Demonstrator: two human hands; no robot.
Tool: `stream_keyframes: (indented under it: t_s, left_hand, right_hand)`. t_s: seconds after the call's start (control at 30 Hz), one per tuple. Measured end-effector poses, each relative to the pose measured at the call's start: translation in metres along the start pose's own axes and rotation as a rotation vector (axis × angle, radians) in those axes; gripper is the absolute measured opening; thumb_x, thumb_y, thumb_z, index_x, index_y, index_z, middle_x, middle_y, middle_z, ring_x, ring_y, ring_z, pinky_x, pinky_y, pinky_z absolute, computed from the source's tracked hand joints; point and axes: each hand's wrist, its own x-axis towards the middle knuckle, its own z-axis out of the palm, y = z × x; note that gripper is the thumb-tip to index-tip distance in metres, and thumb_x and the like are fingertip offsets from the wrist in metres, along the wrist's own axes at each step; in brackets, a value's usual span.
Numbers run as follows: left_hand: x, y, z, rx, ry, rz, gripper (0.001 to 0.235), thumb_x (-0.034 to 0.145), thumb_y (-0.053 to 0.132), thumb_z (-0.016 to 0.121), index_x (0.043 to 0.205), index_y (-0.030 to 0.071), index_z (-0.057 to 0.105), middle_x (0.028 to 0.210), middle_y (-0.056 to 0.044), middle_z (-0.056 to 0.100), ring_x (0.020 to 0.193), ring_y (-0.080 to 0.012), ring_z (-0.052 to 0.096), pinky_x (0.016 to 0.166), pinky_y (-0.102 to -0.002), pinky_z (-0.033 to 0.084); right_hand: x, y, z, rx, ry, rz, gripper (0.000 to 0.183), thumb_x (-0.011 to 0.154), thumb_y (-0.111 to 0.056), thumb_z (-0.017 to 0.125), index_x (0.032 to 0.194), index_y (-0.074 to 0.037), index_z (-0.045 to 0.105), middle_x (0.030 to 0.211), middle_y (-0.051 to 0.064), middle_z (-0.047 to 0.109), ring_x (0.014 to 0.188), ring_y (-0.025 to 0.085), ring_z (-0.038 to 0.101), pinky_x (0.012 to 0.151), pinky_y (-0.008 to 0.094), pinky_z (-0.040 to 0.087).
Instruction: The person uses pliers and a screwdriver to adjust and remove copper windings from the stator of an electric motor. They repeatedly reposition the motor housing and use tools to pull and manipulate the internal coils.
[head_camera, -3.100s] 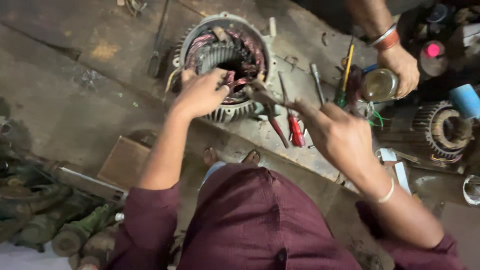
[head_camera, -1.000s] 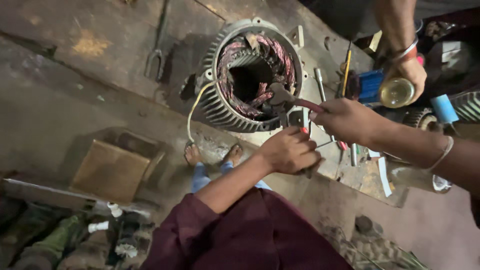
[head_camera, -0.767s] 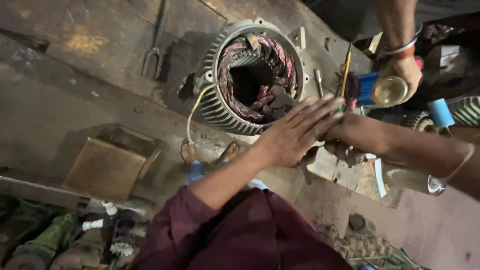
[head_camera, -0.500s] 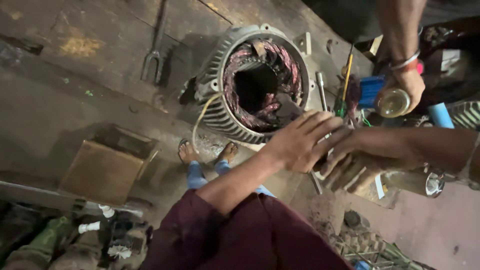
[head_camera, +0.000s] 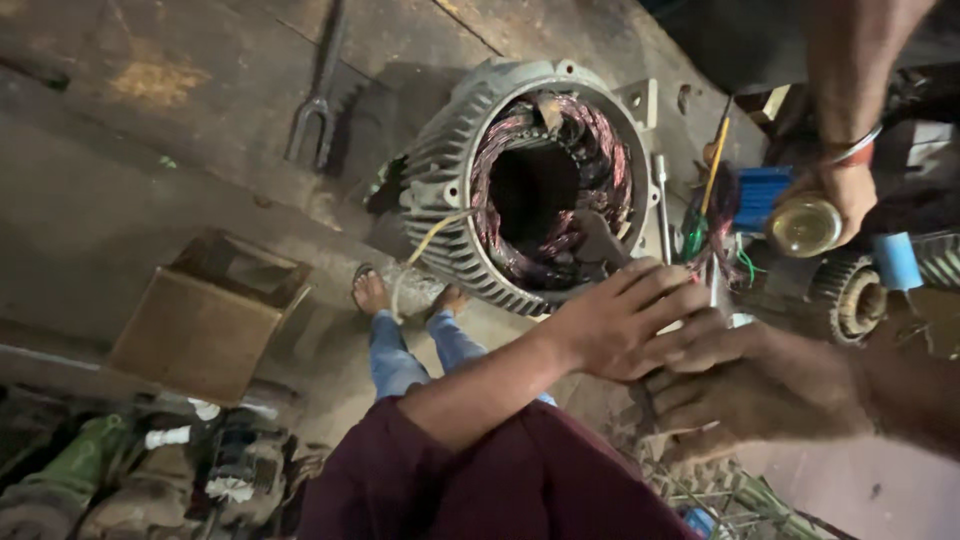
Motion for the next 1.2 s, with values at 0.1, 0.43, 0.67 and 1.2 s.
stream_keyframes:
  t_s: [0.1, 0.43, 0.67, 1.2]
  left_hand:
    - [-0.002, -0.003, 0.001, 0.023, 0.032, 0.009, 0.052, 0.103, 0.036, 0.058, 0.149, 0.015, 0.048, 0.139, -0.010, 0.051, 0.133, -0.0333, 0.052, 0.113, -0.050, 0.044]
    - [0.005, 0.003, -0.010, 0.015, 0.044, 0.024, 0.047, 0.103, 0.035, 0.056, 0.144, 0.012, 0.049, 0.129, -0.009, 0.052, 0.125, -0.0311, 0.052, 0.113, -0.050, 0.044]
    - [0.009, 0.009, -0.026, -0.067, 0.187, -0.093, 0.053, 0.089, 0.025, 0.053, 0.138, 0.008, 0.048, 0.140, -0.014, 0.052, 0.132, -0.0329, 0.053, 0.115, -0.049, 0.043]
    - [0.000, 0.003, -0.010, 0.123, 0.101, -0.015, 0.043, 0.098, 0.037, 0.055, 0.133, 0.011, 0.056, 0.128, -0.011, 0.056, 0.121, -0.0317, 0.057, 0.111, -0.049, 0.045]
  right_hand:
    - [0.005, 0.007, 0.002, -0.027, 0.173, -0.023, 0.057, 0.096, -0.033, 0.056, 0.139, 0.002, 0.047, 0.135, 0.029, 0.062, 0.124, 0.042, 0.064, 0.102, 0.054, 0.049]
    - [0.016, 0.020, 0.000, -0.283, 0.485, -0.059, 0.051, 0.092, -0.028, 0.048, 0.135, -0.001, 0.056, 0.112, 0.025, 0.071, 0.105, 0.039, 0.072, 0.088, 0.054, 0.059]
    - [0.010, 0.000, 0.023, -0.229, 0.485, 0.073, 0.054, 0.092, -0.040, 0.056, 0.126, 0.001, 0.061, 0.111, 0.023, 0.072, 0.105, 0.035, 0.070, 0.099, 0.051, 0.054]
    - [0.022, 0.021, 0.015, -0.191, 0.574, -0.070, 0.041, 0.090, -0.034, 0.049, 0.106, -0.001, 0.065, 0.093, 0.018, 0.076, 0.091, 0.032, 0.073, 0.070, 0.044, 0.049]
